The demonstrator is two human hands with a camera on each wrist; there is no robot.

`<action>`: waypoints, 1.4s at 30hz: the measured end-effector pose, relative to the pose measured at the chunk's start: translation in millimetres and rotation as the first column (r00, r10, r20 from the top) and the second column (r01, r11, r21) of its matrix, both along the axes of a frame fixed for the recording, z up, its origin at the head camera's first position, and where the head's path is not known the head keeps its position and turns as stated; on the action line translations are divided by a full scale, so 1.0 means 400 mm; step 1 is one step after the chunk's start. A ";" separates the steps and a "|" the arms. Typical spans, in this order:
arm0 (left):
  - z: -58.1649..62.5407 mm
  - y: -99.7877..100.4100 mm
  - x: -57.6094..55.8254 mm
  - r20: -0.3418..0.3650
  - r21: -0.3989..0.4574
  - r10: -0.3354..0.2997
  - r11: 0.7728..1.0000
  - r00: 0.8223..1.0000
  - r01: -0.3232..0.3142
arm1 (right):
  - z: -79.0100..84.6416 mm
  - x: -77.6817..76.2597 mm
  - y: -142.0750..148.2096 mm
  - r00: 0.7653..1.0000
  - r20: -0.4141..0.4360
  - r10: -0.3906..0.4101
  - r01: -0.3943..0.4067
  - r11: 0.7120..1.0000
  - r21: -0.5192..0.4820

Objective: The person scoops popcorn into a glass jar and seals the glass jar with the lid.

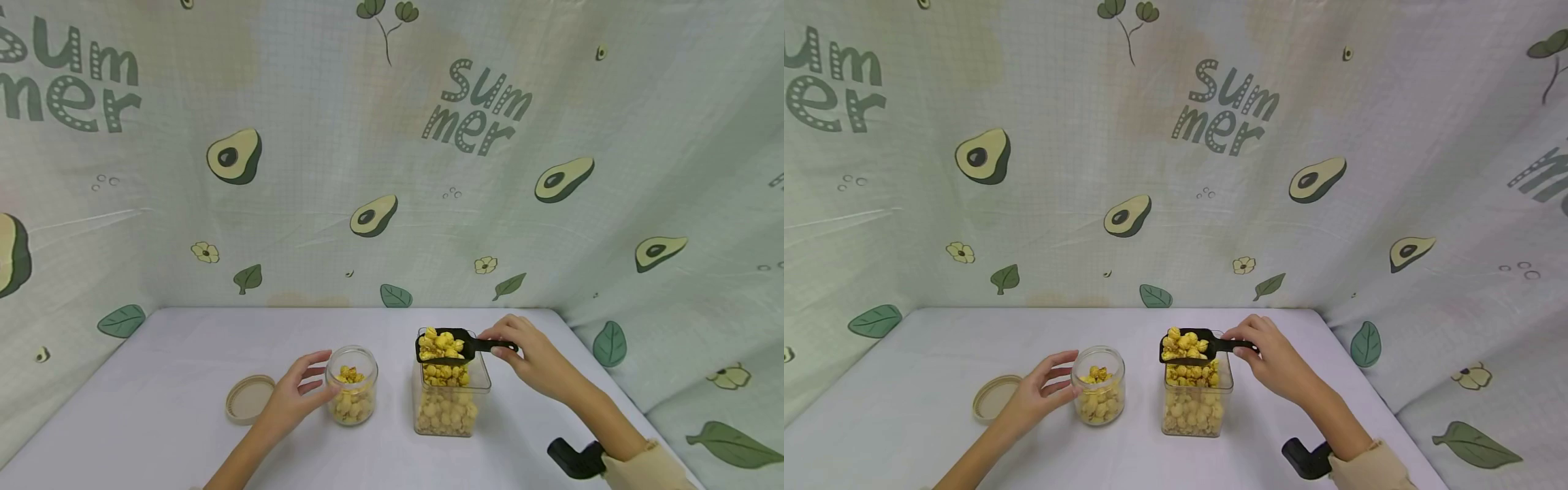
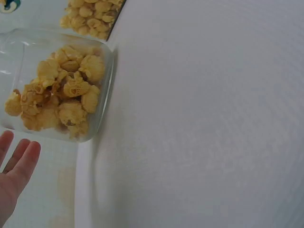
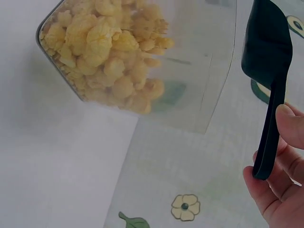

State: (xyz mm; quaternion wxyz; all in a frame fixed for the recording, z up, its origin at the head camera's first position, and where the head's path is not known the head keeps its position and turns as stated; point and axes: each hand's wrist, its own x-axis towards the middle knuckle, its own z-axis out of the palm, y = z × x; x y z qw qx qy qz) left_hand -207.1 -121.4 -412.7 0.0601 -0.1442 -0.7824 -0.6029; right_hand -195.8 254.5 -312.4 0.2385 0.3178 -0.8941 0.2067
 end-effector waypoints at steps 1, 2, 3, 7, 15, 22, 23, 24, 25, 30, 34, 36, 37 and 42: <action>-0.004 0.000 -0.002 0.015 0.013 -0.015 1.000 1.000 0.014 | 0.001 -0.002 -0.003 1.000 0.000 0.004 -0.004 1.000 0.002; -0.008 -0.001 -0.004 0.028 0.024 -0.027 0.999 0.999 0.027 | 0.001 -0.004 -0.006 1.000 0.002 0.009 -0.009 1.000 0.001; -0.013 -0.001 -0.006 0.040 0.033 -0.039 0.999 0.998 0.037 | 0.001 -0.005 -0.010 1.000 0.007 0.014 -0.014 1.000 -0.001; -0.025 0.001 -0.008 0.064 0.061 -0.055 0.997 0.996 0.051 | 0.001 -0.010 -0.024 0.999 0.025 0.025 -0.025 1.000 0.001; -0.031 0.009 -0.003 0.094 0.068 -0.036 0.997 0.995 0.030 | 0.002 -0.013 -0.060 0.996 0.090 0.024 -0.024 1.000 0.006; -0.031 0.008 -0.006 0.116 0.080 -0.039 0.996 0.993 0.029 | 0.008 -0.023 -0.104 0.983 0.183 -0.007 0.001 0.999 0.035; -0.030 0.008 -0.007 0.116 0.081 -0.040 0.996 0.992 0.031 | 0.008 -0.025 -0.111 0.982 0.190 -0.008 0.000 0.999 0.039; -0.030 0.007 -0.007 0.117 0.082 -0.039 0.996 0.992 0.030 | 0.008 -0.028 -0.117 0.980 0.198 -0.010 0.001 0.999 0.044; -0.030 0.007 -0.008 0.120 0.080 -0.036 0.996 0.992 0.027 | 0.007 -0.032 -0.123 0.980 0.197 -0.007 -0.003 0.999 0.049; -0.028 0.011 -0.007 0.131 0.064 -0.019 0.998 0.991 0.011 | 0.005 -0.045 -0.151 0.986 0.162 0.023 -0.036 0.996 0.079; -0.026 0.016 -0.007 0.134 0.060 -0.018 0.998 0.991 0.010 | 0.009 -0.050 -0.171 0.990 0.141 0.019 -0.035 0.993 0.112; -0.026 0.017 -0.008 0.135 0.063 -0.021 0.998 0.991 0.013 | 0.011 -0.052 -0.178 0.990 0.139 0.014 -0.032 0.992 0.124; -0.026 0.018 -0.008 0.136 0.063 -0.022 0.998 0.990 0.013 | 0.012 -0.054 -0.181 0.990 0.139 0.012 -0.030 0.991 0.132; -0.024 0.019 -0.009 0.141 0.060 -0.018 0.998 0.990 0.010 | 0.017 -0.061 -0.196 0.991 0.131 0.009 -0.032 0.984 0.175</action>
